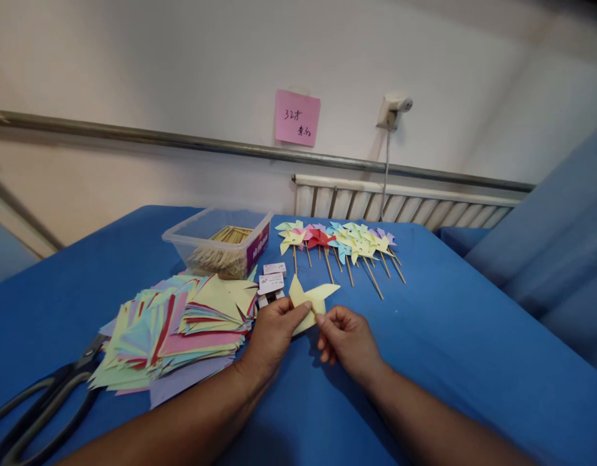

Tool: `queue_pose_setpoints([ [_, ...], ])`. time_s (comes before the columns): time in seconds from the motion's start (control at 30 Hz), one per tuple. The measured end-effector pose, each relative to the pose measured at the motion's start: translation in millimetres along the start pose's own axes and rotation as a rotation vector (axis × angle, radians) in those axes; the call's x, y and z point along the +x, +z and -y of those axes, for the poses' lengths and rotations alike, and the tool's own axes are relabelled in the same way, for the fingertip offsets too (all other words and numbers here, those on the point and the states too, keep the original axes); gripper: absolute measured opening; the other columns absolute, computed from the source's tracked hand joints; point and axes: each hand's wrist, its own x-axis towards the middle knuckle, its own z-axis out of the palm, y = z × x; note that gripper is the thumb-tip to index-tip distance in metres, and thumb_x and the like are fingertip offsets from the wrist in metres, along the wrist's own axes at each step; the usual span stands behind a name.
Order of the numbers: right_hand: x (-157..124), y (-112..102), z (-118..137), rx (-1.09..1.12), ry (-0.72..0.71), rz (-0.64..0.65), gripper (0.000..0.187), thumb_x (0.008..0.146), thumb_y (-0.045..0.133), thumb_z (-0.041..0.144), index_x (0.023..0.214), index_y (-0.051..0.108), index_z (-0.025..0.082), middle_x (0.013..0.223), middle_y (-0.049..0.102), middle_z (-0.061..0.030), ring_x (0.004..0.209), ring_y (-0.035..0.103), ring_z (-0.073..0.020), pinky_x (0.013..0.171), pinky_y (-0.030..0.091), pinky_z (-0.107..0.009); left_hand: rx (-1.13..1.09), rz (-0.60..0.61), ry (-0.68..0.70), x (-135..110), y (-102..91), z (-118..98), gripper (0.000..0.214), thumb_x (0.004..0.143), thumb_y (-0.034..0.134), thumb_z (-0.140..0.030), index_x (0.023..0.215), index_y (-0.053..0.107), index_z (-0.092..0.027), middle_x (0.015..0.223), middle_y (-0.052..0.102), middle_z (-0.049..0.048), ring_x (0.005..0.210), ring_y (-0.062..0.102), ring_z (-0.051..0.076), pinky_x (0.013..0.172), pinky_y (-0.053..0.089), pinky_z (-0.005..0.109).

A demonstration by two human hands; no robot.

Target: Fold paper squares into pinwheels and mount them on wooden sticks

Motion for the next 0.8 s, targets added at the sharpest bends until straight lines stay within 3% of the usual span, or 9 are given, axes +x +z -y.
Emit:
queue_pose_setpoints([
  [0.33,-1.1,-0.6,1.7,0.014,0.016,0.015,0.043,0.067,0.063,0.057,0.062,0.046,0.018,0.042,0.056,0.0054,0.027,0.048,-0.0063,0.027,0.03,-0.014,-0.01,0.037,0.019,-1.5,-2.0,-0.6,0.028,0.07,0.065,-0.041,0.072,0.064,-0.013,0.068,0.067,0.0039,0.061,0.057,0.016,0.058,0.041,0.026],
  [0.6,2.7,-2.2,-4.5,0.088,0.021,0.041,0.04,0.071,0.061,0.054,0.067,0.048,0.017,0.044,0.056,0.0056,0.028,0.047,-0.0052,0.027,0.03,-0.013,0.002,0.119,0.06,-4.6,-4.8,-0.3,0.031,0.079,0.054,-0.042,0.062,0.056,-0.016,0.057,0.055,-0.0016,0.056,0.049,0.012,0.055,0.036,0.024],
  [0.8,1.4,-1.7,-2.4,0.144,0.027,0.06,0.039,0.071,0.062,0.053,0.066,0.048,0.017,0.045,0.056,0.0057,0.027,0.045,-0.0047,0.027,0.029,-0.013,0.016,0.116,0.073,-5.5,-2.3,-2.0,0.028,0.077,0.056,-0.04,0.062,0.056,-0.016,0.057,0.055,-0.0018,0.056,0.048,0.012,0.057,0.036,0.024],
])
